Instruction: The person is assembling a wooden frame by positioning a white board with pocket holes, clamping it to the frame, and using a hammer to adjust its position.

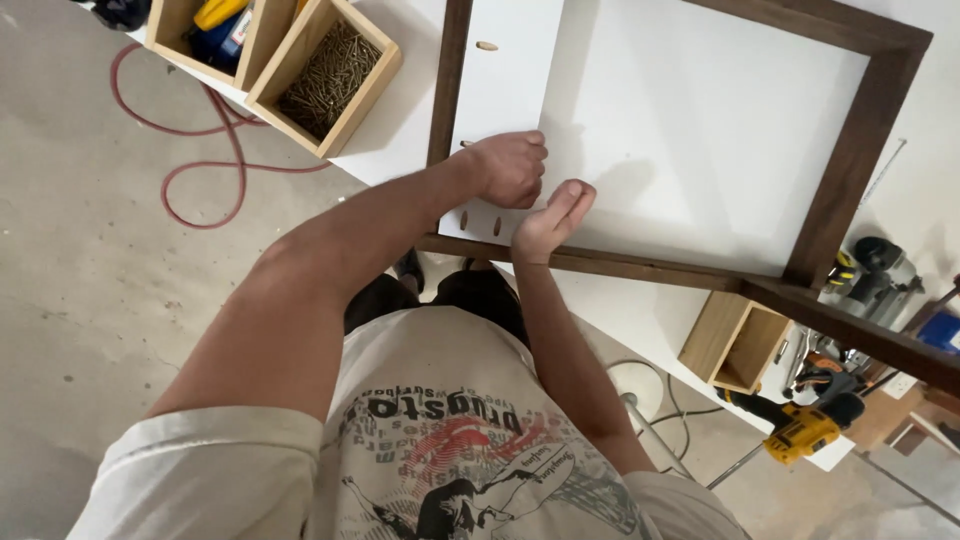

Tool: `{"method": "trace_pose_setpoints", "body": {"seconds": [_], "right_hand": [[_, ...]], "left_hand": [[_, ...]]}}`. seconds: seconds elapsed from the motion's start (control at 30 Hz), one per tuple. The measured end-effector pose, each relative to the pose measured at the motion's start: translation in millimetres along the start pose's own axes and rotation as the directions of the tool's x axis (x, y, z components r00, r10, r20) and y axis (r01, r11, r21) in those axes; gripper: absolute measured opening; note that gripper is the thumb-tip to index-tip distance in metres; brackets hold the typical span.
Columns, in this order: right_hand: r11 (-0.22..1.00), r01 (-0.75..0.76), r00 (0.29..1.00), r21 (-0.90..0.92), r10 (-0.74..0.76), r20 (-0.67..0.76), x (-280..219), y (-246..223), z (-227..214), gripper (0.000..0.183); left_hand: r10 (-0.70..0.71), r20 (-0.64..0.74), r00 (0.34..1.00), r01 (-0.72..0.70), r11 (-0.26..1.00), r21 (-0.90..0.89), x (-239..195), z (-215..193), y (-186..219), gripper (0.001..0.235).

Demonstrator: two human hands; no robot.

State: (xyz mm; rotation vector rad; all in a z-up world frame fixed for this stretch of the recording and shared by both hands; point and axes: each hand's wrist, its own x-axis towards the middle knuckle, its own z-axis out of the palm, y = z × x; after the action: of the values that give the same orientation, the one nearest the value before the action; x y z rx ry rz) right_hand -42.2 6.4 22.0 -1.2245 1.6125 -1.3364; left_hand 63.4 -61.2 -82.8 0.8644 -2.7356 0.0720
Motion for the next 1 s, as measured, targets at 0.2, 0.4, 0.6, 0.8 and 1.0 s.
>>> {"method": "trace_pose_setpoints", "body": {"seconds": [0.2, 0.4, 0.6, 0.8, 1.0], "right_hand": [[0.983, 0.178, 0.983, -0.038, -0.179, -0.040, -3.8, 22.4, 2.5, 0.022], [0.953, 0.286, 0.957, -0.102, -0.290, -0.023, -6.0, 34.5, 11.8, 0.021], [0.903, 0.428, 0.902, -0.034, -0.425, 0.083, -8.9, 25.4, 11.5, 0.021], [0.842, 0.539, 0.833, 0.027, -0.538, 0.129, -8.8, 30.4, 11.4, 0.026], [0.750, 0.661, 0.725, 0.022, -0.646, 0.237, -8.0, 33.6, 9.3, 0.029]], "left_hand": [[0.013, 0.185, 0.983, -0.016, 1.000, 0.014, 4.0, -36.5, -0.8, 0.043], [0.008, 0.303, 0.953, -0.035, 0.996, 0.082, 9.8, -61.3, 1.1, 0.042], [-0.018, 0.379, 0.925, 0.006, 0.999, 0.033, 11.5, -74.7, 0.6, 0.038], [-0.023, 0.392, 0.920, 0.041, 0.998, -0.038, 9.7, -91.6, 0.8, 0.043], [0.009, 0.438, 0.899, -0.022, 0.999, 0.025, 5.3, -72.1, -6.6, 0.034]]}}
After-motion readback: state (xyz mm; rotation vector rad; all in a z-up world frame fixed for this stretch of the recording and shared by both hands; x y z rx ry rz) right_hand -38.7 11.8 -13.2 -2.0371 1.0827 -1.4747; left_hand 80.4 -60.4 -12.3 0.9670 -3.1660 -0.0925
